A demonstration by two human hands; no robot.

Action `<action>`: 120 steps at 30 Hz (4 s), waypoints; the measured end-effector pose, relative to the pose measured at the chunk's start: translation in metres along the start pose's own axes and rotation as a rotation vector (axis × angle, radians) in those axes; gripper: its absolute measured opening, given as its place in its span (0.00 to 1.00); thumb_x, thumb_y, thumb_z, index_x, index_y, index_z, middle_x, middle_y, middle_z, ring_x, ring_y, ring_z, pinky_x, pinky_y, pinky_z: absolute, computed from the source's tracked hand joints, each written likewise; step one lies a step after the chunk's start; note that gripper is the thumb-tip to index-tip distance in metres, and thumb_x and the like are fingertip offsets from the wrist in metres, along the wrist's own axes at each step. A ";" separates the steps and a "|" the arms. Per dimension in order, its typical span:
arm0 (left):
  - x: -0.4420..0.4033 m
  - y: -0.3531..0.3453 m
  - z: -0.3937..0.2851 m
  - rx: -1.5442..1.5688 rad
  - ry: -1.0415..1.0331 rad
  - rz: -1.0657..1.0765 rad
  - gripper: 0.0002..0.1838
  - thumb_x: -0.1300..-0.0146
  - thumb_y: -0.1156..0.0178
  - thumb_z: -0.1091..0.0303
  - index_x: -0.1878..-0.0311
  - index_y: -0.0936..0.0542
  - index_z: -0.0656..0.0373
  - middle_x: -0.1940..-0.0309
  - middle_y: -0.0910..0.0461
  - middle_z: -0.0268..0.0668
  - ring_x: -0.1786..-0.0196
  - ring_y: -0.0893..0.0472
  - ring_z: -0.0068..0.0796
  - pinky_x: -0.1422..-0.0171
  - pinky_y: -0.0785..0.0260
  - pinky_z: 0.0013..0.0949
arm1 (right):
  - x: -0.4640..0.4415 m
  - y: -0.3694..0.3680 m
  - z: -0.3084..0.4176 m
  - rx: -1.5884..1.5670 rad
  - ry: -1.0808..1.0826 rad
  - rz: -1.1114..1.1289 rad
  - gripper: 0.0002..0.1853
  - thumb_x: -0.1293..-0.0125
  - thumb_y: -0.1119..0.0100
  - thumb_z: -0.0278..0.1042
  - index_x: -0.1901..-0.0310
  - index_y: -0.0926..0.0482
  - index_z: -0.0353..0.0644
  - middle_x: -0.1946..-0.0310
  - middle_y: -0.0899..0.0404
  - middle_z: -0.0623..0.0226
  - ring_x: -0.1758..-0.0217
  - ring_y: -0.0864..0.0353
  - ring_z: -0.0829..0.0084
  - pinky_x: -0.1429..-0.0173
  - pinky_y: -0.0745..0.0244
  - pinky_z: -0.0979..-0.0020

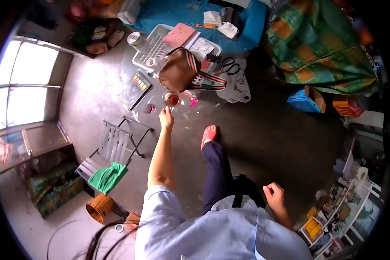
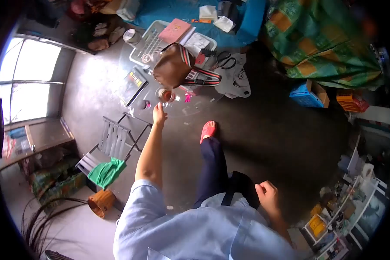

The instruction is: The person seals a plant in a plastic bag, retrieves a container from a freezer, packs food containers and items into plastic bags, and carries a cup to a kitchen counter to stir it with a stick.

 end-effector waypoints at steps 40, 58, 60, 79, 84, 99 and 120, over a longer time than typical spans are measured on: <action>0.432 -0.525 -0.228 0.064 -0.169 0.685 0.19 0.35 0.42 0.47 0.76 0.31 0.48 0.80 0.41 0.22 0.77 0.40 0.17 0.72 0.49 0.24 | 0.148 0.240 -0.385 -0.307 -0.695 -0.892 0.17 0.37 0.42 0.49 0.73 0.22 0.42 0.73 0.22 0.56 0.67 0.20 0.51 0.63 0.26 0.54; 0.896 -1.079 -0.310 -0.470 -0.488 1.492 0.14 0.35 0.39 0.60 0.74 0.26 0.56 0.74 0.30 0.24 0.67 0.33 0.15 0.62 0.41 0.24 | 0.153 0.529 -0.711 -0.299 -1.027 -1.253 0.15 0.35 0.38 0.42 0.71 0.24 0.37 0.79 0.24 0.57 0.75 0.24 0.64 0.70 0.32 0.62; 0.953 -1.129 -0.325 -0.532 -0.584 1.603 0.15 0.33 0.40 0.63 0.76 0.28 0.56 0.76 0.32 0.22 0.69 0.35 0.13 0.64 0.42 0.23 | 0.159 0.543 -0.734 -0.344 -1.098 -1.338 0.16 0.35 0.38 0.43 0.71 0.24 0.38 0.81 0.26 0.58 0.76 0.25 0.64 0.70 0.32 0.63; 1.251 -1.658 -0.397 -0.590 -0.606 1.712 0.16 0.34 0.38 0.69 0.76 0.31 0.61 0.79 0.37 0.19 0.72 0.40 0.10 0.70 0.46 0.20 | 0.038 1.138 -1.156 -0.541 -0.864 -1.287 0.14 0.33 0.38 0.43 0.67 0.22 0.38 0.77 0.24 0.67 0.71 0.26 0.75 0.64 0.30 0.70; 1.306 -1.830 -0.416 -0.590 -0.725 1.785 0.16 0.35 0.35 0.66 0.77 0.28 0.61 0.82 0.36 0.21 0.75 0.40 0.10 0.73 0.47 0.22 | -0.002 1.234 -1.256 -0.520 -0.957 -1.359 0.11 0.36 0.36 0.36 0.72 0.22 0.39 0.80 0.25 0.66 0.74 0.27 0.75 0.68 0.30 0.71; 1.568 -2.272 -0.428 -0.889 -0.897 2.007 0.18 0.35 0.36 0.64 0.77 0.29 0.61 0.83 0.36 0.25 0.76 0.39 0.14 0.73 0.45 0.26 | 0.045 1.665 -1.481 -0.755 -0.618 -1.848 0.20 0.28 0.45 0.47 0.60 0.22 0.33 0.67 0.21 0.65 0.62 0.22 0.74 0.55 0.27 0.71; 2.069 -2.722 -0.322 -0.810 -0.720 2.198 0.18 0.35 0.36 0.63 0.78 0.26 0.62 0.83 0.34 0.27 0.76 0.38 0.16 0.73 0.46 0.29 | 0.369 2.276 -1.771 0.013 0.213 -1.696 0.29 0.28 0.57 0.63 0.38 0.32 0.48 0.51 0.22 0.59 0.47 0.25 0.69 0.36 0.39 0.60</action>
Point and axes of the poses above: each hand's wrist, its own x-axis away from the middle knuckle, its own y-axis out of the back of the hand, z = x × y, the point moved 3 cm from there along -x, towards the middle knuckle
